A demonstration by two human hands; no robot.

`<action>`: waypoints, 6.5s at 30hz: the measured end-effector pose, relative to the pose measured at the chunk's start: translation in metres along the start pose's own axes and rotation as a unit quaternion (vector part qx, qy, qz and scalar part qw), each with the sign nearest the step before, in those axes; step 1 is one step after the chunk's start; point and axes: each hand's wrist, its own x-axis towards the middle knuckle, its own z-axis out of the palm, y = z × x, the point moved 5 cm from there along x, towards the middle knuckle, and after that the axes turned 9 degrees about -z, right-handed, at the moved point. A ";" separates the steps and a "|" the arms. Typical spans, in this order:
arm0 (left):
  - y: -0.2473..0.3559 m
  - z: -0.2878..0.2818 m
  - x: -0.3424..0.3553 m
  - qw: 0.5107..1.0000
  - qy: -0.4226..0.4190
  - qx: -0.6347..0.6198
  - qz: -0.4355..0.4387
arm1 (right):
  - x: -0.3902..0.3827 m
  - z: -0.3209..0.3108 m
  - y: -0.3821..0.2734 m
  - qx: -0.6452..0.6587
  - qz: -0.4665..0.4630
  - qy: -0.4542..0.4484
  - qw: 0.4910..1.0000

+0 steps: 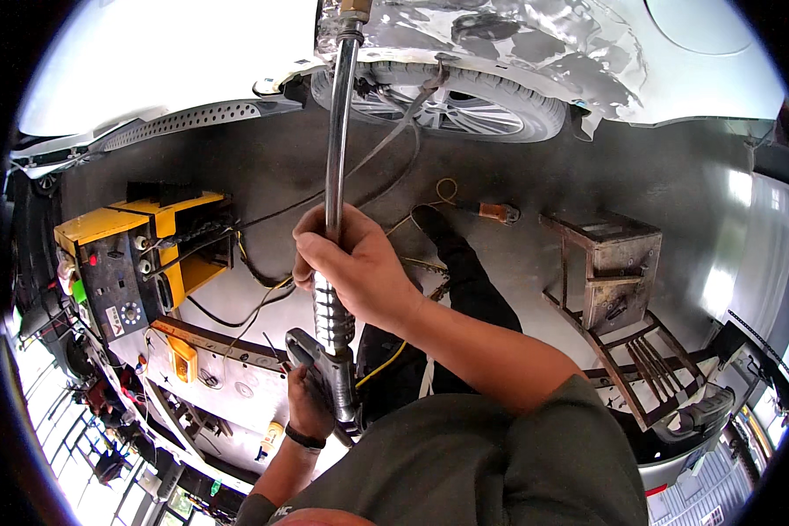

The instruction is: The person uses a dent puller on a white car by welding the tool to the metal and sliding a weight along the shaft to pull the dented surface. They repeat this action across an area of the car's body panel where the paint has been removed.

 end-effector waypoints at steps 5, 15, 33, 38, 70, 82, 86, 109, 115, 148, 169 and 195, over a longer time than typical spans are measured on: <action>0.041 -0.023 -0.023 0.976 0.075 0.059 0.196 | 0.014 0.012 0.003 -0.066 -0.012 0.026 0.997; 0.069 -0.042 -0.004 0.985 0.069 0.090 0.127 | 0.013 0.024 0.007 -0.109 0.040 0.028 0.993; -0.058 0.001 0.019 0.992 0.083 0.092 0.030 | -0.019 -0.022 -0.024 -0.142 0.160 -0.047 0.976; -0.053 0.020 0.012 0.982 0.080 0.163 0.053 | -0.019 -0.024 -0.030 -0.132 0.158 -0.058 0.977; 0.031 -0.048 -0.006 0.911 0.205 -0.002 0.357 | 0.043 0.010 -0.030 -0.177 0.037 -0.045 0.983; -0.001 -0.045 0.015 0.978 0.007 0.099 -0.185 | 0.010 0.018 -0.023 -0.196 0.053 -0.039 0.978; 0.002 -0.035 0.005 0.982 0.121 0.131 -0.059 | 0.021 0.013 -0.012 -0.219 0.084 -0.080 0.969; 0.025 -0.023 -0.052 0.981 0.091 0.151 -0.074 | 0.024 0.030 -0.009 -0.122 0.076 -0.032 0.989; 0.038 -0.022 -0.070 0.987 0.108 0.101 -0.063 | 0.037 0.044 0.006 0.022 0.141 -0.079 0.987; 0.036 -0.003 -0.084 0.971 0.164 0.174 0.011 | 0.017 0.051 0.010 0.074 0.121 -0.059 0.988; 0.054 0.012 -0.106 0.971 0.177 0.154 -0.036 | 0.090 0.046 -0.038 0.112 0.069 -0.061 0.989; 0.061 -0.006 -0.099 0.968 0.187 0.157 -0.048 | 0.016 0.065 0.026 0.122 0.068 -0.037 0.990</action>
